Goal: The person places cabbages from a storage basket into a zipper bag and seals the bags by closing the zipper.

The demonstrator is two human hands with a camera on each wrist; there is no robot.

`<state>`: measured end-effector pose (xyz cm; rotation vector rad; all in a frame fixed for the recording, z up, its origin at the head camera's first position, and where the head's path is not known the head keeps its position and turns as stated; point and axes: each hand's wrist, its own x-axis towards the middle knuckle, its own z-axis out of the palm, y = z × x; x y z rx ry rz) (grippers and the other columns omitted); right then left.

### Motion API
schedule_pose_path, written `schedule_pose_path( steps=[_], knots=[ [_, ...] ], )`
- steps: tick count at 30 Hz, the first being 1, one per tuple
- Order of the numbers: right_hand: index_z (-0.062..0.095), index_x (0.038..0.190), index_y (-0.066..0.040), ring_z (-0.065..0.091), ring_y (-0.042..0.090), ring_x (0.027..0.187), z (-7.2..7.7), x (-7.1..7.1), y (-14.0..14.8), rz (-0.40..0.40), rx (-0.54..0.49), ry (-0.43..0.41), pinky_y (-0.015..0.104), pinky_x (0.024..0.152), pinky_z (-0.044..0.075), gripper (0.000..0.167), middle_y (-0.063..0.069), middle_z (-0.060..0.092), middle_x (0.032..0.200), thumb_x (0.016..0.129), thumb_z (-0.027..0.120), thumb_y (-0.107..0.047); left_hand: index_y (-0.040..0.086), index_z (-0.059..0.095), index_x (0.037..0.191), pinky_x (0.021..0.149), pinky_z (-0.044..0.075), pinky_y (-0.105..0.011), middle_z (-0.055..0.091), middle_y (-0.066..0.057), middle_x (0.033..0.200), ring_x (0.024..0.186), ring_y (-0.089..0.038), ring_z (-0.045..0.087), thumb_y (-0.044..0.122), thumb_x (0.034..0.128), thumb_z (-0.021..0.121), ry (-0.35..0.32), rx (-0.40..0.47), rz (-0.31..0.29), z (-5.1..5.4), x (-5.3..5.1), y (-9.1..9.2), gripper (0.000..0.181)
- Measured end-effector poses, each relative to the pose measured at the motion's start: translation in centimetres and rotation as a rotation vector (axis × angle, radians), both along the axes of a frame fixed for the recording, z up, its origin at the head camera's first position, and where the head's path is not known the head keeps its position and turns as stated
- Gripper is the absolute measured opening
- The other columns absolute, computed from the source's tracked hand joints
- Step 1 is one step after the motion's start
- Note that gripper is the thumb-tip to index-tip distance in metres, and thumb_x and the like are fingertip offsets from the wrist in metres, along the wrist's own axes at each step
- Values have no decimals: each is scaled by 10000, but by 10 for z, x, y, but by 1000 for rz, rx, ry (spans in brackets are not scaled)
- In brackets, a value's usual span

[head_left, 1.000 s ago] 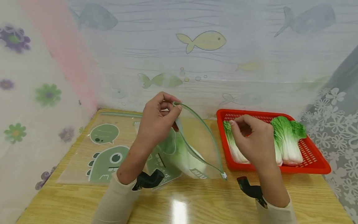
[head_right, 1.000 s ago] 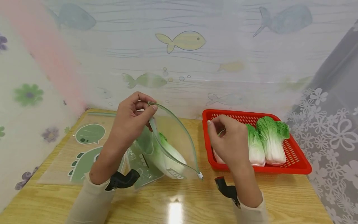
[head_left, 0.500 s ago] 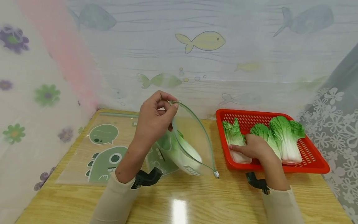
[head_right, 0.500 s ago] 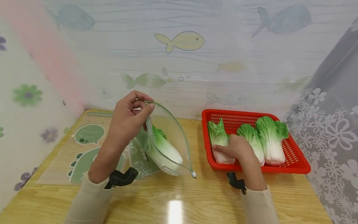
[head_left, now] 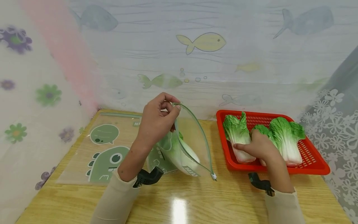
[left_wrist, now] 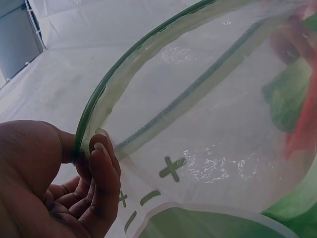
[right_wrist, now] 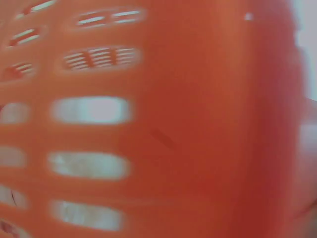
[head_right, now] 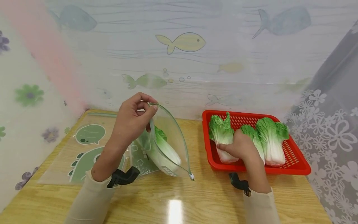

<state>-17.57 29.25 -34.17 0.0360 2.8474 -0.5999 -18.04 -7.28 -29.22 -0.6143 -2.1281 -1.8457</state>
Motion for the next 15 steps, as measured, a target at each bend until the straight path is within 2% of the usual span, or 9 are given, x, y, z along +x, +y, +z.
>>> schedule_pose_path(
  steps=[2,6,8,12,15],
  knots=[
    [341,1458,234,672,432,902,6,3,0,-9,-3,21,560,800,574,1045,448,508,1358,922,785,-546,64,688,1179,518,558,-408,598,-107,718,481,-402,583,66,1041,624,2,-5,-4,0,0,0,152],
    [284,1532,206,560,561,1215,19,11,-2,-33,-34,94,664,939,518,1094,428,461,1457,925,777,-559,49,700,1186,514,561,-409,597,-109,712,481,-406,588,58,1040,620,7,-11,-7,-2,-1,0,167],
    [240,1568,176,505,575,1287,25,15,-4,-50,-67,138,686,968,491,1111,409,425,1510,929,771,-562,56,707,1177,517,558,-402,598,-106,708,487,-383,592,56,1037,623,8,-15,-7,-2,0,0,163],
    [248,1591,116,485,553,1321,34,26,-10,-66,-158,242,696,988,476,1050,369,415,1543,950,760,-539,80,727,1139,534,537,-367,621,-79,688,513,-297,614,57,1023,647,27,-48,11,-2,0,0,142],
    [325,1567,70,517,527,1325,38,35,-19,-69,-245,319,678,1014,484,949,330,471,1517,956,773,-502,90,740,1105,536,525,-353,641,-53,669,524,-242,626,62,1014,676,54,-76,30,-2,1,-1,115]
  ],
)
